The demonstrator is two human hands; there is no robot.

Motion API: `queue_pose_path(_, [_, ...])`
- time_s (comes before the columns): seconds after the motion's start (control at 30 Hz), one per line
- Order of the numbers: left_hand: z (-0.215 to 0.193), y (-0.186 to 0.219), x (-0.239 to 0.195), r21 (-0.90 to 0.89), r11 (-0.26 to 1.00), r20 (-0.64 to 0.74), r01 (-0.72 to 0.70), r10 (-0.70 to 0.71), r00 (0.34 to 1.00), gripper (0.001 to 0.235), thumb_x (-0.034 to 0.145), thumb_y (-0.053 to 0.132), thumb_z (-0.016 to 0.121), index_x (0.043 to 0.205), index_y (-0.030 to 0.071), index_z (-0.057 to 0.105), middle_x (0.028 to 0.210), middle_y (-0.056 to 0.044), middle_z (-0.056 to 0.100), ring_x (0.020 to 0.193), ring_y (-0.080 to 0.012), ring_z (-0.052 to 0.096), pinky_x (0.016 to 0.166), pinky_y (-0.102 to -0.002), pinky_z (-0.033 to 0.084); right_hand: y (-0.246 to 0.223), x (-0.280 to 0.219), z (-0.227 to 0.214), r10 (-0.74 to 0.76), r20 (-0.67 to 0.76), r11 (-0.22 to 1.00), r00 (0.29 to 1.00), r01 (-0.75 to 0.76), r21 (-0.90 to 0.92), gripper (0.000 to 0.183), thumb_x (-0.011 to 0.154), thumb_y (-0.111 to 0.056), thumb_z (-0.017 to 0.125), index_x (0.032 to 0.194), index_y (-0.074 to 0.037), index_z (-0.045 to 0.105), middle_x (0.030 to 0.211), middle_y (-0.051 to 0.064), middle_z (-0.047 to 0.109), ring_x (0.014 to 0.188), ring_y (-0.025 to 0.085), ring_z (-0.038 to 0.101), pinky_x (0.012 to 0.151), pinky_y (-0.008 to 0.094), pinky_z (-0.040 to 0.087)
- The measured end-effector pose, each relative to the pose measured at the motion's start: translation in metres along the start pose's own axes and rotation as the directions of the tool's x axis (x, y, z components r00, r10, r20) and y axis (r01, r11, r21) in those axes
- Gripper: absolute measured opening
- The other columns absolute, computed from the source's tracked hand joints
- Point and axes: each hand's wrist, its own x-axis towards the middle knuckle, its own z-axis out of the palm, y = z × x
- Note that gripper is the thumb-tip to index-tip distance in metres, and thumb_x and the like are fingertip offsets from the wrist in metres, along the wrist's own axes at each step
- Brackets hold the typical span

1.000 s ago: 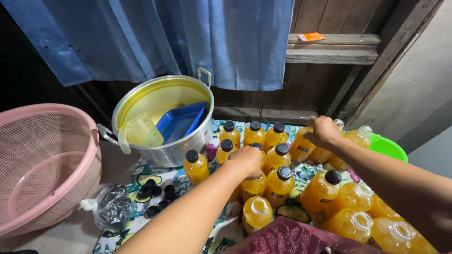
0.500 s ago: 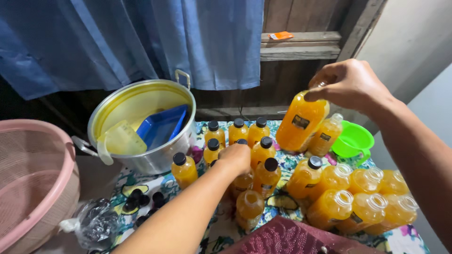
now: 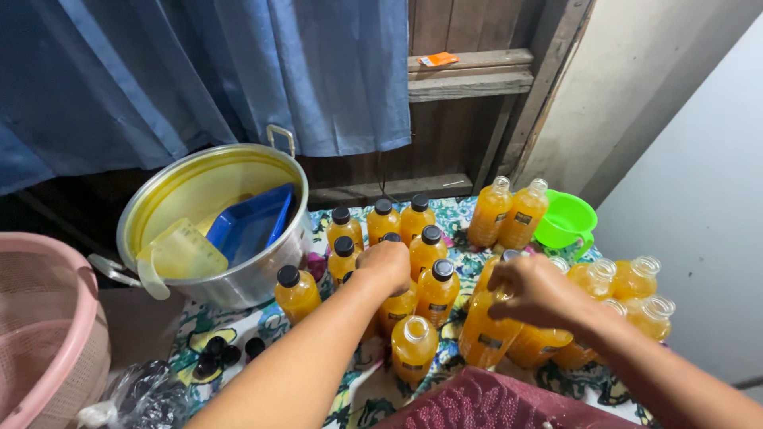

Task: The person repeatedly picks up black bottle caps and screws them onto plastic bottles filled with orange liquid. The person handles the bottles one at a time, tightening each cap before setting the bottle back on the table.

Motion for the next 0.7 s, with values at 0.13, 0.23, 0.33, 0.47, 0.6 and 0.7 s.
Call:
queue_pose_path(0.13, [-0.001, 0.000, 0.001, 0.001, 1.000, 0.019, -0.002, 0.002, 1.000, 0.033, 0.081, 0.008, 0.074, 0.113, 0.002, 0.074, 0.122, -0.020, 0.070, 0.116, -0.0339, 0.068, 0.095, -0.044, 0.056, 0.008, -0.016, 0.037, 0.011, -0.005, 0.999, 1.000, -0.011, -0.031, 0.046, 0.065, -0.022, 0.087, 0.108, -0.010, 0.076, 0.100, 0.011, 0.075, 0.095, 0.026, 0.073, 0.085, 0.038, 0.060])
queue_pose_path(0.23, [-0.001, 0.000, 0.002, 0.008, 1.000, 0.015, -0.010, 0.010, 1.000, 0.033, 0.081, 0.008, 0.073, 0.113, 0.002, 0.075, 0.123, -0.020, 0.071, 0.116, -0.0335, 0.068, 0.096, -0.043, 0.056, 0.010, -0.023, 0.059, -0.072, -0.016, 0.997, 0.997, 0.072, -0.019, 0.046, 0.065, -0.021, 0.087, 0.107, -0.010, 0.075, 0.102, 0.012, 0.072, 0.098, 0.029, 0.072, 0.086, 0.039, 0.059])
queue_pose_path(0.33, [0.000, 0.000, 0.002, 0.004, 1.000, 0.012, -0.013, 0.013, 1.000, 0.033, 0.081, 0.009, 0.073, 0.113, 0.002, 0.074, 0.123, -0.020, 0.071, 0.116, -0.0337, 0.068, 0.096, -0.044, 0.056, 0.015, -0.023, 0.072, -0.136, -0.016, 0.990, 0.991, 0.136, -0.023, 0.044, 0.065, -0.019, 0.086, 0.106, -0.009, 0.074, 0.101, 0.013, 0.071, 0.098, 0.031, 0.071, 0.086, 0.040, 0.059])
queue_pose_path(0.47, [0.000, -0.001, 0.001, -0.003, 1.000, 0.016, -0.010, 0.010, 1.000, 0.032, 0.082, 0.010, 0.073, 0.112, 0.001, 0.075, 0.122, -0.020, 0.071, 0.116, -0.0340, 0.068, 0.096, -0.044, 0.056, 0.019, -0.021, 0.079, -0.187, 0.007, 0.982, 0.982, 0.187, -0.020, 0.048, 0.066, -0.022, 0.086, 0.110, -0.010, 0.073, 0.101, 0.014, 0.070, 0.098, 0.033, 0.070, 0.086, 0.041, 0.059])
queue_pose_path(0.6, [0.000, 0.000, 0.000, -0.011, 1.000, 0.016, 0.005, -0.005, 1.000, 0.031, 0.082, 0.008, 0.073, 0.112, 0.001, 0.075, 0.121, -0.020, 0.072, 0.116, -0.0340, 0.069, 0.096, -0.043, 0.057, 0.014, -0.019, 0.073, -0.197, 0.058, 0.971, 0.979, 0.202, -0.124, 0.065, 0.066, -0.025, 0.087, 0.126, -0.010, 0.066, 0.107, 0.015, 0.068, 0.104, 0.036, 0.067, 0.090, 0.044, 0.055])
queue_pose_path(0.7, [0.001, 0.001, -0.002, -0.015, 1.000, 0.003, 0.013, -0.013, 1.000, 0.031, 0.081, 0.009, 0.075, 0.111, 0.001, 0.075, 0.121, -0.019, 0.071, 0.115, -0.0342, 0.068, 0.096, -0.044, 0.056, 0.000, -0.013, 0.064, -0.080, 0.158, 0.975, 0.984, 0.110, -0.195, 0.069, 0.071, -0.031, 0.087, 0.133, -0.013, 0.062, 0.118, 0.014, 0.066, 0.112, 0.035, 0.065, 0.096, 0.043, 0.053])
